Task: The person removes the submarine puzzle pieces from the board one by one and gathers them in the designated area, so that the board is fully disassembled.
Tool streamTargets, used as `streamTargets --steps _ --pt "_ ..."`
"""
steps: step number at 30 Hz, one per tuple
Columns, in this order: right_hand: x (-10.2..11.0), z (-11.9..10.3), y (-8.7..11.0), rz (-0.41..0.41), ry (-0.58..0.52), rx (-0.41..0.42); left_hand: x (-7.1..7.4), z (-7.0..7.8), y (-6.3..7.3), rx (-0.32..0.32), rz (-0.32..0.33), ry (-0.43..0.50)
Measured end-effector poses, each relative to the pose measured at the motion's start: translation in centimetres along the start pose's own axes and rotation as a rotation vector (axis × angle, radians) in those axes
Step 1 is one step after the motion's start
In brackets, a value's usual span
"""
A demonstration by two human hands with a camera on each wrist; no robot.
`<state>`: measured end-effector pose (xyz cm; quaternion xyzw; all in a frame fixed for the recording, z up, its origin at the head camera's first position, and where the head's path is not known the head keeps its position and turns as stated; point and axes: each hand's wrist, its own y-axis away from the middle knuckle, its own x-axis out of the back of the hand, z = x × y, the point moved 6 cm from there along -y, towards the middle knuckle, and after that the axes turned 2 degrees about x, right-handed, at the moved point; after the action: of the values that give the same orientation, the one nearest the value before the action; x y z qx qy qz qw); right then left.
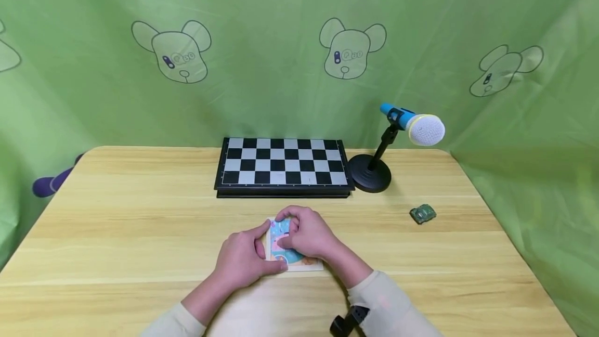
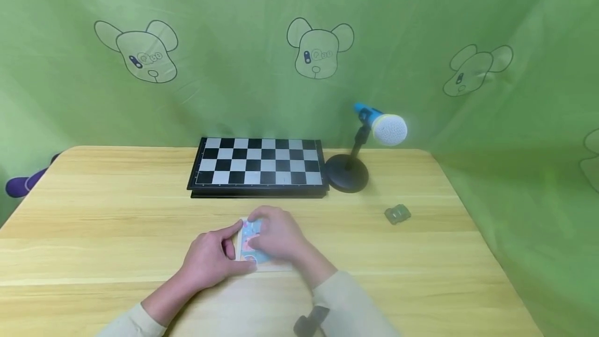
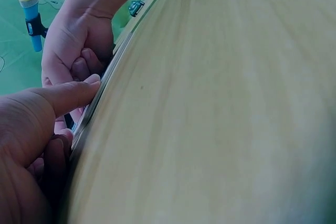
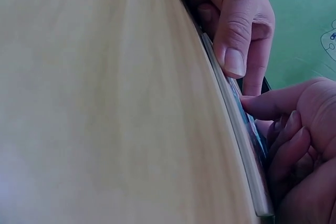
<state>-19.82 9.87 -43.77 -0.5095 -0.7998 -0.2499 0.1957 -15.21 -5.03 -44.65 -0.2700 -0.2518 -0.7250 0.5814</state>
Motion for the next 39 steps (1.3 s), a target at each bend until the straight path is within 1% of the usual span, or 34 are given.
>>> streamTargets --steps 9,18,22,28,35,39 --pt "-0.02 -0.09 0.1 0.026 -0.044 0.018 0.04 0.02 0.1 -0.002 0.003 0.003" --pt "0.18 -0.12 0.2 0.012 -0.005 0.008 0.07 0.1 0.07 0.007 0.0 0.004" --pt "0.18 -0.08 0.19 -0.001 -0.007 0.005 0.08 0.18 0.04 0.009 -0.004 0.005" --pt "0.14 -0.15 0.16 -0.008 -0.007 0.033 0.07 0.17 0.06 0.01 -0.003 0.002" --pt "0.01 0.12 0.35 0.016 -0.03 0.031 0.1 0.1 0.08 0.005 0.005 0.006" --pt "0.16 0.22 0.61 0.055 -0.006 0.025 0.06 0.08 0.06 0.013 0.001 0.008"
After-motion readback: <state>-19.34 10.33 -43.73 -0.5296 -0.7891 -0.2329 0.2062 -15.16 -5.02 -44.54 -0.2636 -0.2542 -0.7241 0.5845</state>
